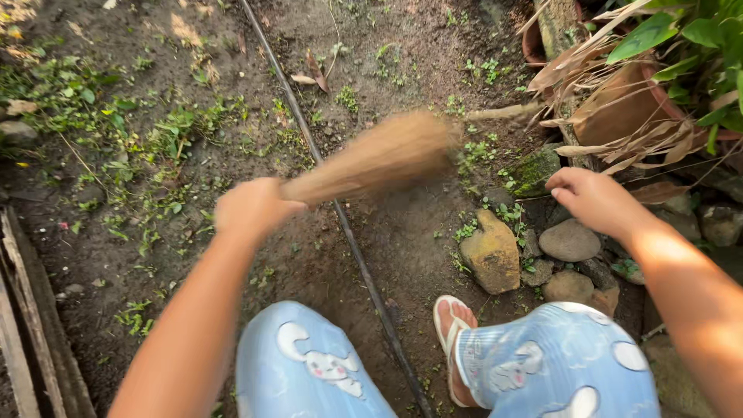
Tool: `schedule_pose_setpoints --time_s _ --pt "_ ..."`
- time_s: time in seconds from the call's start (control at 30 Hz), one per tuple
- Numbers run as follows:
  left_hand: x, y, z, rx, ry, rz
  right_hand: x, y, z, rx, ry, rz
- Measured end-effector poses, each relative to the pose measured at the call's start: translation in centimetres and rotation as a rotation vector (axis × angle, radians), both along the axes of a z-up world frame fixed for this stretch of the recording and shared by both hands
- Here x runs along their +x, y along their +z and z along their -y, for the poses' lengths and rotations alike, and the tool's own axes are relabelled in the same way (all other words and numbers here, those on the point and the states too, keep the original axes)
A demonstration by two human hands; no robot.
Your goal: The person uses a traditional broom to sweep soil and then pulls small weeds by hand from a garden bed. The person repeatedly sweeps the ground and removes weeds near rocks and a black irrigation line.
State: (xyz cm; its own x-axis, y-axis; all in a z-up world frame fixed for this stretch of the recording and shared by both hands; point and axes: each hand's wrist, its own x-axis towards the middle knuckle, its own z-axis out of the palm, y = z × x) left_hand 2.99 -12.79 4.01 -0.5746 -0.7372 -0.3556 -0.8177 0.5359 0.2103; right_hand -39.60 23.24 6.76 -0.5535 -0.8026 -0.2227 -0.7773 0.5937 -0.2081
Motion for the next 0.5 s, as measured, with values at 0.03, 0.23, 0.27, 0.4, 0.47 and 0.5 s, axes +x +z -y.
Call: schedule_pose_setpoints --time_s 0.03,0.23,0.27,0.4,0.47,0.5 --pt "1.1 -0.4 1.1 -0.022 0.081 0.015 -0.7 -1.5 -0.3 -0.025 -0.005 0.000" --pt "5.6 -3.6 2.4 -0.238 0.364 -0.102 -5.0 -12.5 -2.8 -0.105 -0.164 0.114" --pt "5.6 -3.9 2.2 -0.231 0.382 -0.155 -5.7 -14.3 -3.1 -0.098 -0.169 0.129" --pt "2.0 -4.6 0.9 0.182 0.647 -0.414 -7.8 -20.2 -3.1 -0.080 -0.200 0.208" --pt "-1.9 -4.7 -0.1 0.340 0.648 -0.622 -8.7 -22.0 -2.6 -0.093 -0.224 0.257" --pt "-3.5 -4.4 -0.6 0.419 0.649 -0.726 -9.2 -22.5 -2.4 -0.107 -0.236 0.286"
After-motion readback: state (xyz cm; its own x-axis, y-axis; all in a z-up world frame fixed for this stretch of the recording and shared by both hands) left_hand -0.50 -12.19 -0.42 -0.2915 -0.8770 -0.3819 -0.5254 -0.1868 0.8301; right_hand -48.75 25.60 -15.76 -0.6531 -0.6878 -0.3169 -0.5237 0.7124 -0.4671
